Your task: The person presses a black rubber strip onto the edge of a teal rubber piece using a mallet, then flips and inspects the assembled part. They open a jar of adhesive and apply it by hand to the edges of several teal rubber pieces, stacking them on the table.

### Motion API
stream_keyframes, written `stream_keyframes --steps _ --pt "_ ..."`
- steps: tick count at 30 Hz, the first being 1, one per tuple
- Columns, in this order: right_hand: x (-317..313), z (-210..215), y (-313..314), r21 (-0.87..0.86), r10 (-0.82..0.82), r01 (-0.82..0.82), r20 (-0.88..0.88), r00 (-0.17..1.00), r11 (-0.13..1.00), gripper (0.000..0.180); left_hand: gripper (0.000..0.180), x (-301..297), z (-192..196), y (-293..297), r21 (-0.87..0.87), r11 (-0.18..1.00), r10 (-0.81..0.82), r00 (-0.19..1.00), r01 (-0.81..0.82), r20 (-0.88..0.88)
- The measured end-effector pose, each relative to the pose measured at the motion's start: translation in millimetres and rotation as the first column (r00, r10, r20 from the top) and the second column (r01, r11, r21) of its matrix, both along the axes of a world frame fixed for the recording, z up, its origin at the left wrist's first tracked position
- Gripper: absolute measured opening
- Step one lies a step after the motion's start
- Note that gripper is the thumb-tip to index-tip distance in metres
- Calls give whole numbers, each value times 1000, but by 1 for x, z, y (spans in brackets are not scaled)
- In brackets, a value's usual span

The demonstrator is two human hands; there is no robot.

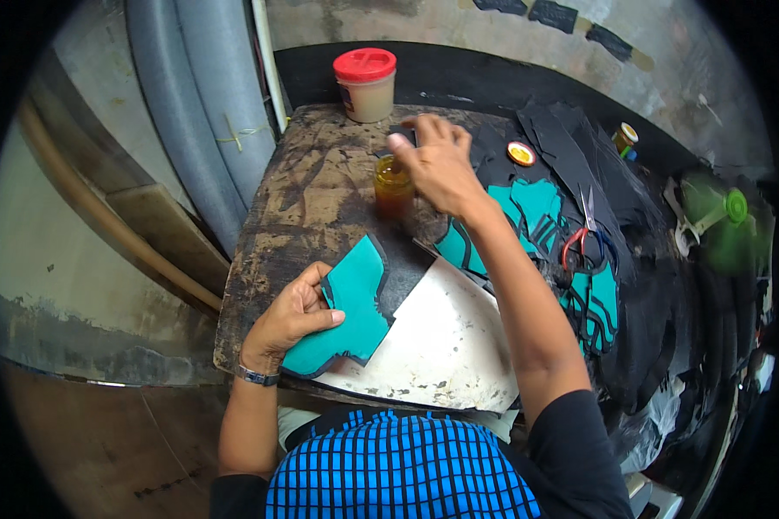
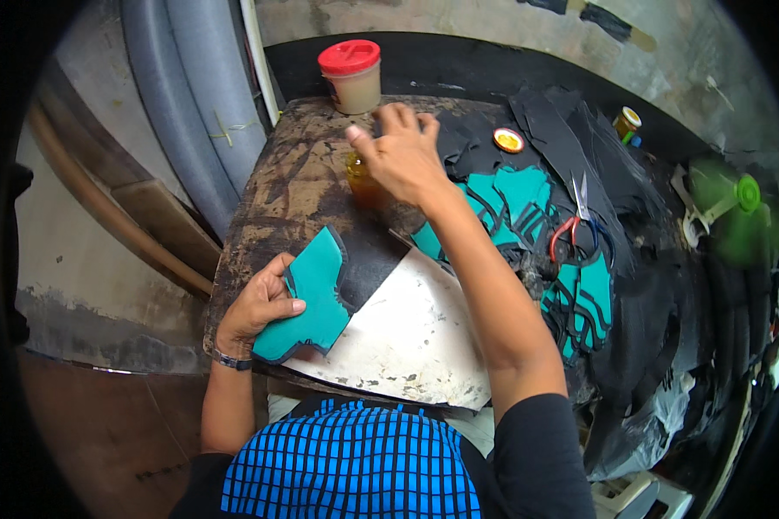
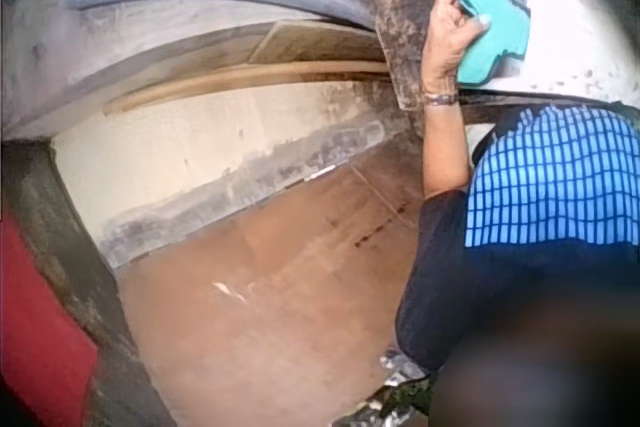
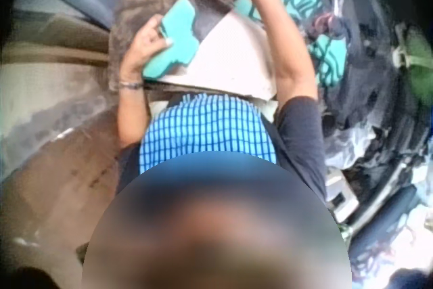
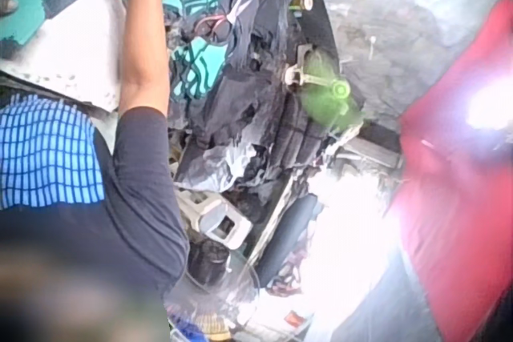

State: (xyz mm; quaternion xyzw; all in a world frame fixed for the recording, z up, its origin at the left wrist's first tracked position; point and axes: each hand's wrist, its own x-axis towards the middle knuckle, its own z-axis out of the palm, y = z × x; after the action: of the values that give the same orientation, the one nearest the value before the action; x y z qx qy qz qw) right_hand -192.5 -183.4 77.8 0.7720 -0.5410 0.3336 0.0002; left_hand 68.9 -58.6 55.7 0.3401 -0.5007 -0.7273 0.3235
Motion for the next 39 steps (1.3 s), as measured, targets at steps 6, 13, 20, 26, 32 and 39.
stream_keyframes --steps 6,13,20,26,32,39 --pt "-15 -9 39 -85 2 -18 -186 983 996 38 66 17 4 -1 42 993 -109 993 111 -35" --pt "-5 -12 114 95 383 -499 525 760 861 51 75 23 16 -4 53 969 -238 970 240 -54" --pt "4 -20 129 160 393 -576 584 710 802 64 76 18 25 1 105 958 -261 963 268 -71" --pt "3 -23 135 89 424 -632 667 612 770 62 76 18 32 4 63 971 -226 972 230 -71" --pt "9 -28 144 -8 500 -595 552 667 803 63 78 18 32 5 51 982 -174 979 181 -107" --pt "19 -30 156 -44 572 -591 321 755 805 58 77 22 25 3 17 991 -127 983 130 -133"
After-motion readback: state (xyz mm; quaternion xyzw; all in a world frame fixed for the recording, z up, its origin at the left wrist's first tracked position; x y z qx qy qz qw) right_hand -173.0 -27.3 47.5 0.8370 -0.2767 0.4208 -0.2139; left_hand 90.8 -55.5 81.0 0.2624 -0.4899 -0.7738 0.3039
